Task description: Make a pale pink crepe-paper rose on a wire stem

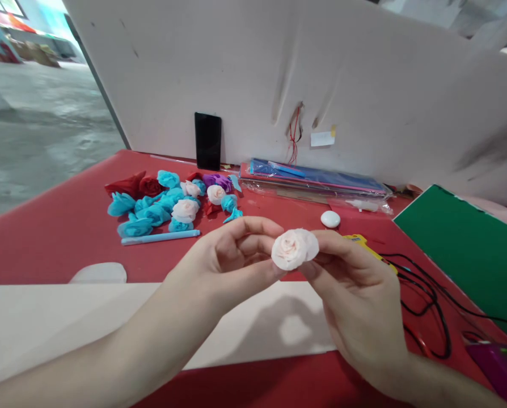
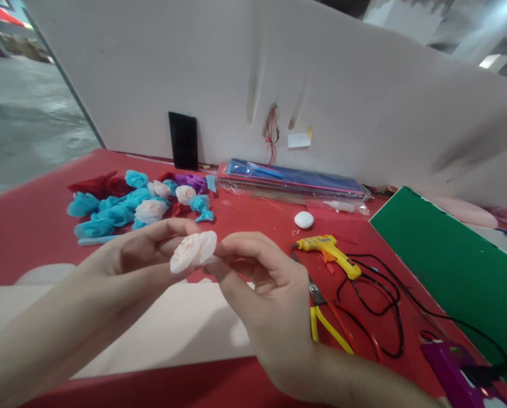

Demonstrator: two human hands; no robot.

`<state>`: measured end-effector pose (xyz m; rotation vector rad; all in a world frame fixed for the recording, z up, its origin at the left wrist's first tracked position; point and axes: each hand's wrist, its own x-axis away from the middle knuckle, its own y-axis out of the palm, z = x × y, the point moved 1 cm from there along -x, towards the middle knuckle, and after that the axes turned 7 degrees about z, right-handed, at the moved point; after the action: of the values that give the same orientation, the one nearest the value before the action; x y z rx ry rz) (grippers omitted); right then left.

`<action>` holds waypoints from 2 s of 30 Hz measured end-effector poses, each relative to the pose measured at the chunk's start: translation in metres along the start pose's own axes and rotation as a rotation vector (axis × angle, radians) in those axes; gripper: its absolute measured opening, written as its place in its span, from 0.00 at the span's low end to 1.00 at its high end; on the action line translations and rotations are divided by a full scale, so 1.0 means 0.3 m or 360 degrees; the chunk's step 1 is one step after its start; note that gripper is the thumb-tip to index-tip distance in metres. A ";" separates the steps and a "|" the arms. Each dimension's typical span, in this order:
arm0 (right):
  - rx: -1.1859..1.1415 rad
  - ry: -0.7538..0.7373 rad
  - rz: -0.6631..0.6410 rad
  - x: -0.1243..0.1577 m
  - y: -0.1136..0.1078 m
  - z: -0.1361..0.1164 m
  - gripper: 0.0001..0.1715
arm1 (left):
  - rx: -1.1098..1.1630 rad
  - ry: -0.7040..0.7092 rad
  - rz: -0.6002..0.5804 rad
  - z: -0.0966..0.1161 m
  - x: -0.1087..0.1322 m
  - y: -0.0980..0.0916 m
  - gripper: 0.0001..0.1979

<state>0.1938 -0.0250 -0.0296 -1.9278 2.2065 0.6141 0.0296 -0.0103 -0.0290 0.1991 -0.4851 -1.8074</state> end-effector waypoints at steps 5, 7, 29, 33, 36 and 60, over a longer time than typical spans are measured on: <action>0.0251 -0.0337 0.0020 -0.004 -0.003 -0.013 0.19 | 0.0126 -0.0140 0.0004 0.014 0.013 0.021 0.06; 0.0360 -0.0512 0.0019 -0.005 -0.004 -0.023 0.19 | 0.0226 -0.0217 0.0015 0.018 0.014 0.030 0.07; 0.0345 -0.0832 -0.0322 -0.039 -0.059 0.002 0.25 | 0.0253 -0.0189 0.0031 0.064 0.018 0.040 0.13; 0.0291 -0.0824 -0.0385 -0.040 -0.059 -0.005 0.26 | 0.0242 -0.0191 0.0027 0.070 0.025 0.037 0.13; 0.0290 -0.0801 -0.0393 -0.045 -0.059 -0.006 0.26 | 0.0245 -0.0174 0.0030 0.077 0.029 0.033 0.13; -0.0069 -0.0349 -0.0126 -0.048 -0.030 -0.007 0.14 | 0.0273 -0.0177 0.0039 0.057 0.028 0.023 0.15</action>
<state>0.2052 -0.0135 -0.0242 -1.8579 1.9907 0.8235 0.0268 -0.0159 -0.0096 0.2102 -0.7193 -1.7598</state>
